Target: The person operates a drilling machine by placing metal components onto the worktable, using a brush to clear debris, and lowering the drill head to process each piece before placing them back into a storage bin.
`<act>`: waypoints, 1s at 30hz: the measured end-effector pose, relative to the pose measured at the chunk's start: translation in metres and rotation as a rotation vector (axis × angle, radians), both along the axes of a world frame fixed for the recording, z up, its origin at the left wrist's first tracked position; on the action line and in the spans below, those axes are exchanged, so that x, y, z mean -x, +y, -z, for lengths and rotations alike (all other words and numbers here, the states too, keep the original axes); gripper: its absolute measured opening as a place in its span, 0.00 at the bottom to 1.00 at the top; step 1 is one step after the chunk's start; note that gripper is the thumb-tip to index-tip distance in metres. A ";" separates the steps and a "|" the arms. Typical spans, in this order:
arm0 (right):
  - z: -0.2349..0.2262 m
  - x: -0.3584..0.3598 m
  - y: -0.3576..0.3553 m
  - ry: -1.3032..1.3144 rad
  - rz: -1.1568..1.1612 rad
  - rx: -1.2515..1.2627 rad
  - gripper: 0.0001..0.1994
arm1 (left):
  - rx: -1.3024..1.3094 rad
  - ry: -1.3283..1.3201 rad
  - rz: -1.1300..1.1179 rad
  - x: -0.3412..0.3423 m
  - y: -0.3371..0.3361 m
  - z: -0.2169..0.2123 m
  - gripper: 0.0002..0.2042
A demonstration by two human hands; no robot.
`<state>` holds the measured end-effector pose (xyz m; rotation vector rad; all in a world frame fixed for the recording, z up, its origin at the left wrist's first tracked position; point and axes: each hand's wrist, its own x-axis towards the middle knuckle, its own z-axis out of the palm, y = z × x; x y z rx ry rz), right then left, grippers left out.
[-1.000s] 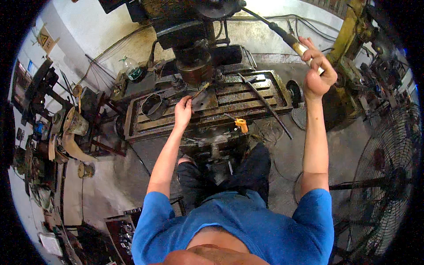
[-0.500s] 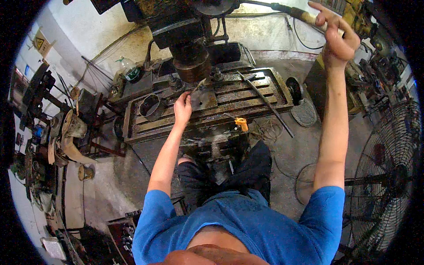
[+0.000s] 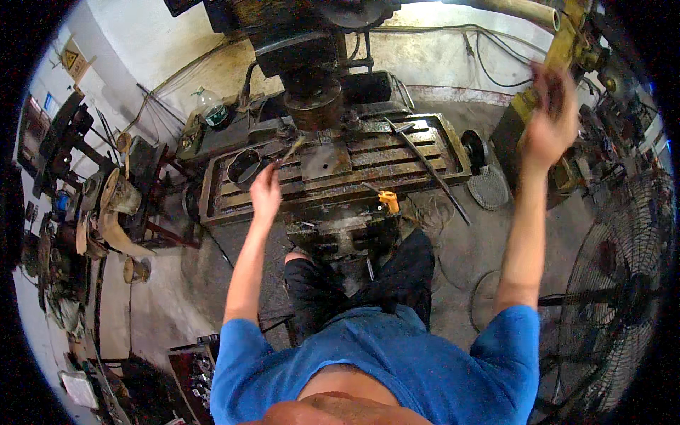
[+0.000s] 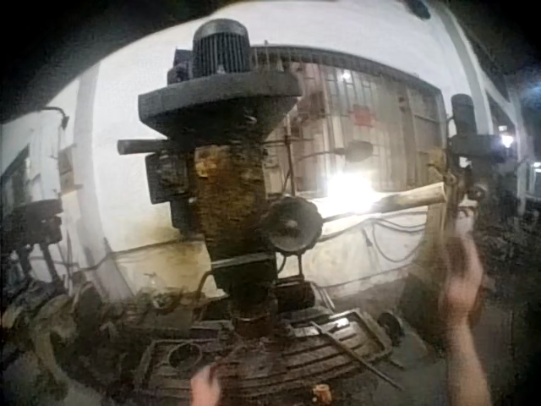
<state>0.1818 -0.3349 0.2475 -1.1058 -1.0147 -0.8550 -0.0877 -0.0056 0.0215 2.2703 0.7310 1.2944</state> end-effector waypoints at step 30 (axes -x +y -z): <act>0.183 0.098 0.115 0.025 0.191 1.655 0.14 | 0.398 0.007 -0.523 0.416 0.067 0.043 0.14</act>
